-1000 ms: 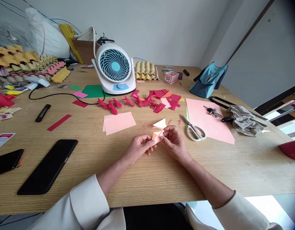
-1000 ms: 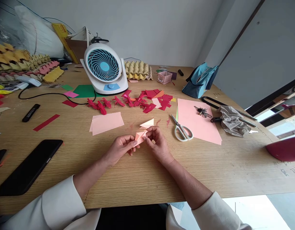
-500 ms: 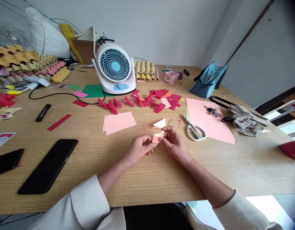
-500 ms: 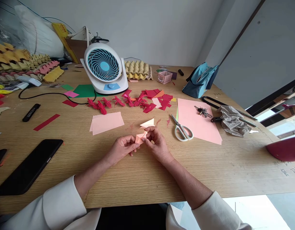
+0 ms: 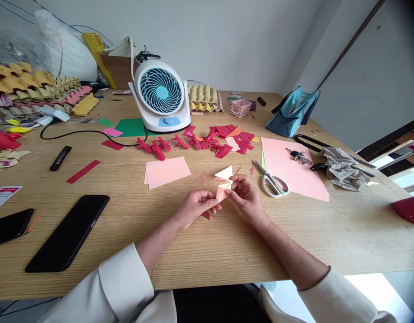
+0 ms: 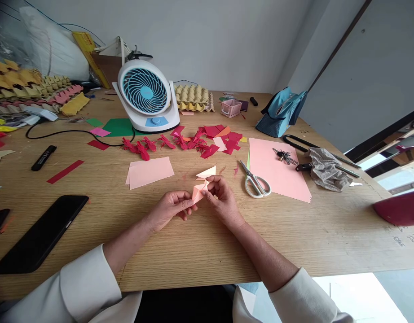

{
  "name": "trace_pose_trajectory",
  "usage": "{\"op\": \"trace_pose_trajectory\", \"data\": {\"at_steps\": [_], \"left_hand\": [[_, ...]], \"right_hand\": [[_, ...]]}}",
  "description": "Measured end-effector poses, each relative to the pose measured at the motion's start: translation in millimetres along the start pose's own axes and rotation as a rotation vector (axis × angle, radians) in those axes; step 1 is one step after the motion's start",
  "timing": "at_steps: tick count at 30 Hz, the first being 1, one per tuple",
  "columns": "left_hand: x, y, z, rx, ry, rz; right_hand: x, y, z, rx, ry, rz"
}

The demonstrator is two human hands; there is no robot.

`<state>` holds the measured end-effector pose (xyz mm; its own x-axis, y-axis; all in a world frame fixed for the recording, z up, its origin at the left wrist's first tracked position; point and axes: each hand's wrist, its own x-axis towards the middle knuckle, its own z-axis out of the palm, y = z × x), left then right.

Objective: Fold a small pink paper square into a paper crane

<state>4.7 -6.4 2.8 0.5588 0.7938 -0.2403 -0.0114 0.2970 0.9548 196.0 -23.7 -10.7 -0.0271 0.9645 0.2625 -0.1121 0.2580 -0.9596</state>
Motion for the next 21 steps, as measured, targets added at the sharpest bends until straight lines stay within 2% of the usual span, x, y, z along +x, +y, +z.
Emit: {"op": "trace_pose_trajectory", "data": {"at_steps": [9, 15, 18, 21], "left_hand": [[-0.1, -1.8, 5.9, 0.101, 0.076, 0.059], [1.7, -5.1, 5.9, 0.209, 0.138, 0.093], [1.0, -5.0, 6.6, 0.283, 0.159, 0.105], [-0.5, -4.4, 8.3, 0.399, 0.202, 0.179]], "right_hand": [[0.8, -2.1, 3.9, -0.016, -0.039, 0.041], [1.6, -6.9, 7.2, -0.118, -0.14, 0.133], [1.4, -7.0, 5.8, -0.151, -0.129, 0.147], [1.0, -8.3, 4.3, -0.178, -0.127, 0.136]]}}
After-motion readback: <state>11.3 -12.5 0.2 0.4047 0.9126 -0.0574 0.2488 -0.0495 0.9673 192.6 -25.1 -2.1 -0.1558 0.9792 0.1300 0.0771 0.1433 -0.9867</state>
